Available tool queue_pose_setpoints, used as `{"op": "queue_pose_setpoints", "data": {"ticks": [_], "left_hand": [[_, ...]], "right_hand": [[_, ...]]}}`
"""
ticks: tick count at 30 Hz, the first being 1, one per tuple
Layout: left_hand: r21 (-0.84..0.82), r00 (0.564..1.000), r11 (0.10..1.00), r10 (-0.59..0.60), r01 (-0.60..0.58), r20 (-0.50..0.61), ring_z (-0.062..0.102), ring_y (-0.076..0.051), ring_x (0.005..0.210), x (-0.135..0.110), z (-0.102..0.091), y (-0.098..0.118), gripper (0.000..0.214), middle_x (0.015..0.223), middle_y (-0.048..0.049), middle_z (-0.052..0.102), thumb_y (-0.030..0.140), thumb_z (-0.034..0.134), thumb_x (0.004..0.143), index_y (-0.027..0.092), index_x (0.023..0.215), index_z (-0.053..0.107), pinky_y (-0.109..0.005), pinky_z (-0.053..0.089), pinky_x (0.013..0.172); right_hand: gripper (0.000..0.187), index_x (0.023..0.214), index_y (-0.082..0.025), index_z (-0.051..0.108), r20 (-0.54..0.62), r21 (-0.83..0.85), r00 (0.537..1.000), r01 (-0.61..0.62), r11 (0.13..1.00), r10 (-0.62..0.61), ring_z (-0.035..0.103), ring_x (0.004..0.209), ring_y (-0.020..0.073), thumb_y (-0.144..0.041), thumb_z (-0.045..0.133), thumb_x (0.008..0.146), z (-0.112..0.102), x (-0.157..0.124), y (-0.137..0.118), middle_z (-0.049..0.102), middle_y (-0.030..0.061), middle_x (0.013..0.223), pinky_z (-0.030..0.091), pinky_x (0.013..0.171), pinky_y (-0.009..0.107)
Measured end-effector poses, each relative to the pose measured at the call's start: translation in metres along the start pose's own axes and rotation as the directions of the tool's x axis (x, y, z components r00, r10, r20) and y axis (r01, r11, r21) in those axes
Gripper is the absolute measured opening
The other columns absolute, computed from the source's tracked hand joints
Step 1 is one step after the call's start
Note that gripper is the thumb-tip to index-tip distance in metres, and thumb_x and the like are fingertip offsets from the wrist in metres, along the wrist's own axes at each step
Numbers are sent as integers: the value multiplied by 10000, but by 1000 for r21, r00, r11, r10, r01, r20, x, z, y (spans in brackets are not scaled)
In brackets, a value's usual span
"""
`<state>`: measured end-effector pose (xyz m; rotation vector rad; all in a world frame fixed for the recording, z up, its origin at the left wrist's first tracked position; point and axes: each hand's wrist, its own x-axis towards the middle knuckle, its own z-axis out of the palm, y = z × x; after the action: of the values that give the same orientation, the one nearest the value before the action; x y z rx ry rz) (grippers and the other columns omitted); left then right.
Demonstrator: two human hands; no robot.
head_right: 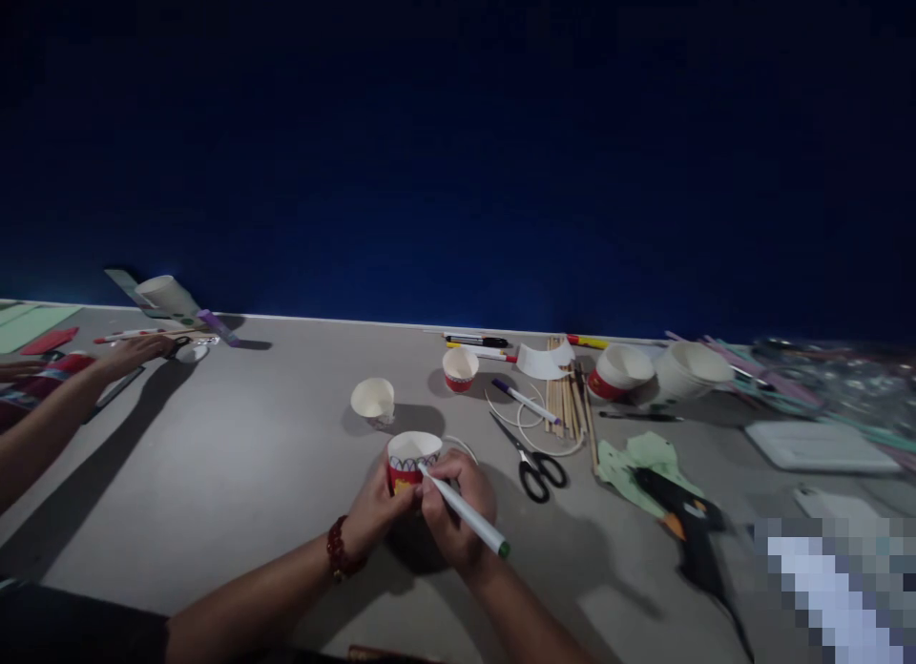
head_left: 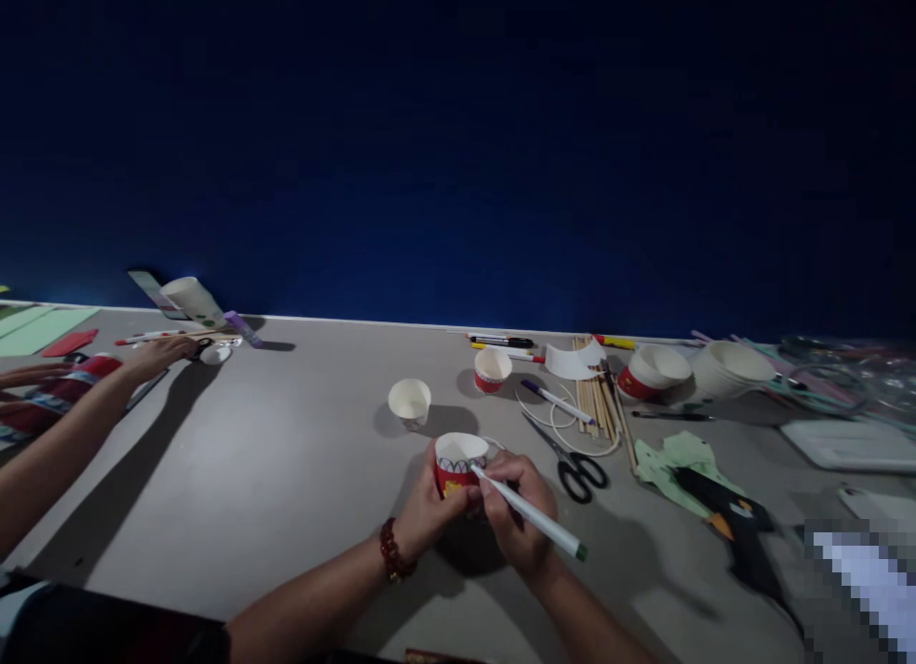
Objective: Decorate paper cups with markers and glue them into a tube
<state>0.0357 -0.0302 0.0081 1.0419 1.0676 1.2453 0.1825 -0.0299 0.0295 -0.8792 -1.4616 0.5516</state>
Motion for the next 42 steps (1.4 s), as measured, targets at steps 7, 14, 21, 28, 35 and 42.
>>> {"op": "queue_pose_setpoints", "data": {"ticks": [7,14,21,28,35,42], "left_hand": [[20,1000,1000,-5,4,25,687,-265,978,0,1,3,587,1056,-55,738,440,876,716,206,1182,607,-372,588,892],[58,1000,998,-15,15,12,689,-282,999,1,0,3,647,1070,-69,732,518,884,696,208,1186,598,-403,583,925],[32,1000,999,0,-1,31,686,-267,982,0,0,0,628,1057,-62,736,516,881,723,206,1195,607,-382,586,905],[-79,998,997,-7,12,58,707,-270,973,0,-2,1,636,1059,-73,758,498,909,723,196,1203,621,-376,594,876],[-156,994,986,-51,65,92,711,-289,985,-1,-3,0,587,1053,-67,768,485,911,735,201,1189,670,-378,582,861],[-125,993,989,-65,77,100,704,-264,992,0,-4,-1,665,1076,-76,752,545,929,701,197,1192,647,-366,591,874]], "right_hand": [[105,901,-246,628,6,-3,1000,22,1000,-22,672,690,210,-144,650,888,-1,-2,4,674,12,772,553,637,321],[114,924,-250,628,14,29,1000,14,999,-14,668,697,214,-141,648,895,0,-3,6,673,7,772,559,651,331],[110,923,-244,627,12,10,1000,15,1000,-15,673,703,208,-139,647,898,0,-3,4,667,13,782,565,645,321],[135,893,-255,614,-34,142,997,-56,988,62,622,669,182,-124,609,925,0,-2,4,633,-9,742,538,614,293],[118,889,-258,611,-50,202,987,-140,969,153,609,689,195,-150,600,937,1,-4,6,619,-4,732,527,627,311],[124,926,-259,622,-43,181,991,-116,977,125,615,681,188,-137,604,931,1,-3,4,631,-4,748,516,604,295]]}}
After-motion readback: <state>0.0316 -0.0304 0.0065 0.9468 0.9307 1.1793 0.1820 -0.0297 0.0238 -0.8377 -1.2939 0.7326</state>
